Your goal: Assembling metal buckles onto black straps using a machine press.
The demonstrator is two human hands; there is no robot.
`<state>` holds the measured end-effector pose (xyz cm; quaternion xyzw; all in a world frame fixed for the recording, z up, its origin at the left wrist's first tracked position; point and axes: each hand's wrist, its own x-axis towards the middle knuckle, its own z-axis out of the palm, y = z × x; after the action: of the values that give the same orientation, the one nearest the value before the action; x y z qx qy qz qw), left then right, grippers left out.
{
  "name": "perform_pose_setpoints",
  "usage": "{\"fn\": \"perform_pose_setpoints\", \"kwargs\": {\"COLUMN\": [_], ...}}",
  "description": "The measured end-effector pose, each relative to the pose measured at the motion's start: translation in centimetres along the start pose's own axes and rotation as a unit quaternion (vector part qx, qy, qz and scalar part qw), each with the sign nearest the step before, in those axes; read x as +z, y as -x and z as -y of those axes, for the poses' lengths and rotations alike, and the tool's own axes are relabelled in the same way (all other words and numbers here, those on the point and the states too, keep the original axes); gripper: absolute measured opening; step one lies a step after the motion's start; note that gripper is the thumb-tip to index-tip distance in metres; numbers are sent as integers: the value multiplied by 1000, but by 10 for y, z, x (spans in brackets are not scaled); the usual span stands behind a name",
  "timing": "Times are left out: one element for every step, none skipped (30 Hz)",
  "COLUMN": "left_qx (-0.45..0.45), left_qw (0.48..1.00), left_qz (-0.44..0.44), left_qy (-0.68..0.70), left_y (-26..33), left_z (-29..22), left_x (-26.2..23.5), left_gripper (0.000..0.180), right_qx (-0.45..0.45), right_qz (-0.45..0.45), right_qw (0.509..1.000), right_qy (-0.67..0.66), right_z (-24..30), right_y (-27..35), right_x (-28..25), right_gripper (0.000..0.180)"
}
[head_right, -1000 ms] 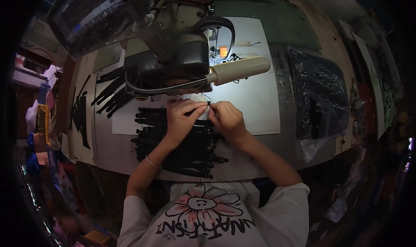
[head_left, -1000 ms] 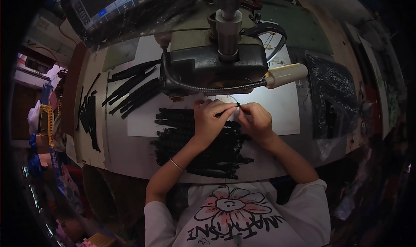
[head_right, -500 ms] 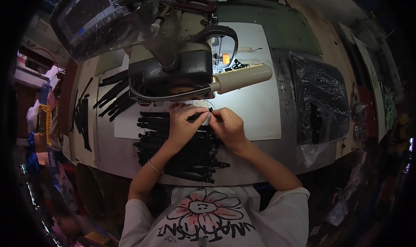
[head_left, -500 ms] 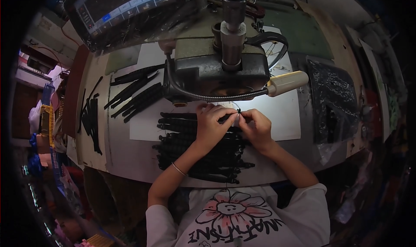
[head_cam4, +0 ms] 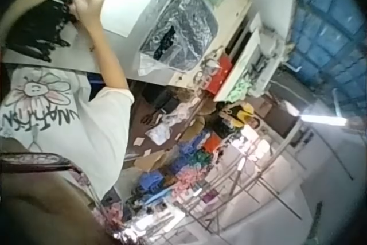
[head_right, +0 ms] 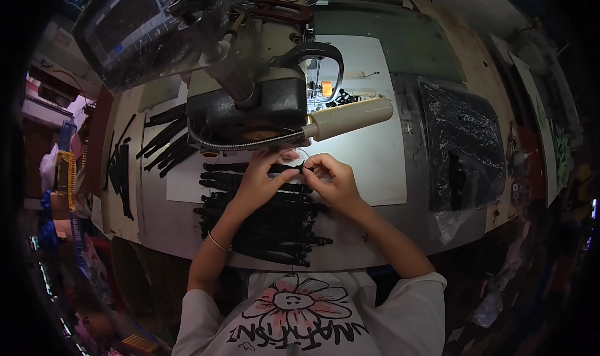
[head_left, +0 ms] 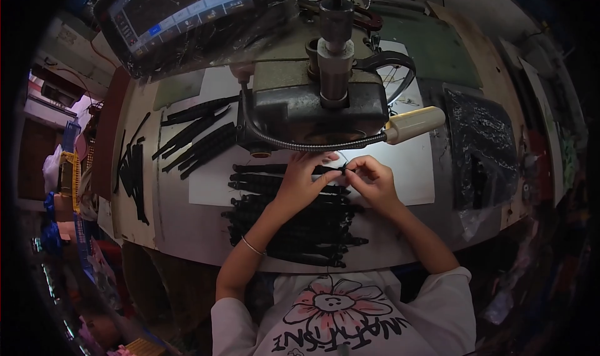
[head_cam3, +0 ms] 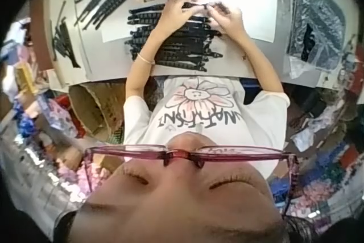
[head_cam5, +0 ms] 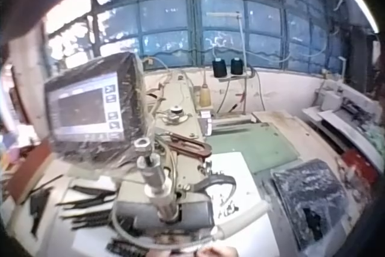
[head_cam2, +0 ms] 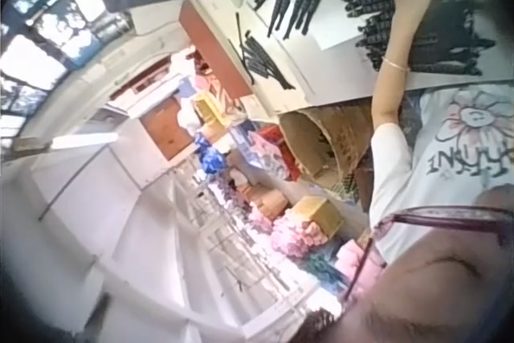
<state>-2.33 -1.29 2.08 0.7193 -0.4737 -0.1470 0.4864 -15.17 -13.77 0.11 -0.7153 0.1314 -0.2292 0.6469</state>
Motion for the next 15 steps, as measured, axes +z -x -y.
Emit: {"fn": "perform_pose_setpoints", "kwargs": {"left_qx": [18, 33, 33, -2, -38, -62, -63, -51, -39, -40, -35, -31, -31, -50, -67], "left_qw": [998, 992, 992, 992, 990, 989, 989, 990, 990, 990, 989, 987, 987, 987, 984], "left_qz": [39, 117, 116, 125, 134, 136, 135, 129, 124, 125, 138, 150, 151, 150, 150], "left_qy": [51, 19, 19, -3, -25, -21, -21, -33, -45, -44, -44, -43, -43, 12, 66], "left_y": [-2, -3, -2, -2, -1, 0, 1, 2, 2, 2, 1, 1, 2, 3, 3], "left_z": [-1, 4, 3, -1, -3, -1, 2, 5, 6, 6, 6, 7, 8, 9, 10], "left_x": [-4, -10, -14, -19, -21, -21, -21, -21, -20, -20, -20, -20, -20, -19, -19], "left_gripper": [22, 23, 23, 23, 22, 22, 22, 21, 21, 21, 21, 22, 22, 22, 22], "right_qx": [0, 53, 106, 107, 132, 157, 157, 146, 135, 136, 123, 111, 112, 92, 72], "right_qz": [1, 31, 61, 61, 56, 52, 53, 62, 70, 69, 88, 107, 107, 102, 97], "right_qw": [1000, 993, 974, 974, 974, 973, 972, 982, 988, 987, 988, 988, 988, 990, 993], "right_qy": [0, -97, -192, -192, -177, -163, -163, -103, -42, -42, -14, 15, 15, 15, 16], "right_z": [1, 2, 3, 5, 8, 10, 12, 14, 15, 15, 13, 11, 9, 8, 6], "right_y": [1, 1, 2, 3, 4, 5, 5, 4, 5, 5, 4, 4, 4, 4, 4], "right_x": [-1, -2, -3, -3, -4, -3, -2, -1, 0, -1, -3, -5, -5, -5, -5], "right_gripper": [10, 11, 12, 12, 12, 12, 12, 11, 11, 11, 11, 10, 10, 11, 11]}}
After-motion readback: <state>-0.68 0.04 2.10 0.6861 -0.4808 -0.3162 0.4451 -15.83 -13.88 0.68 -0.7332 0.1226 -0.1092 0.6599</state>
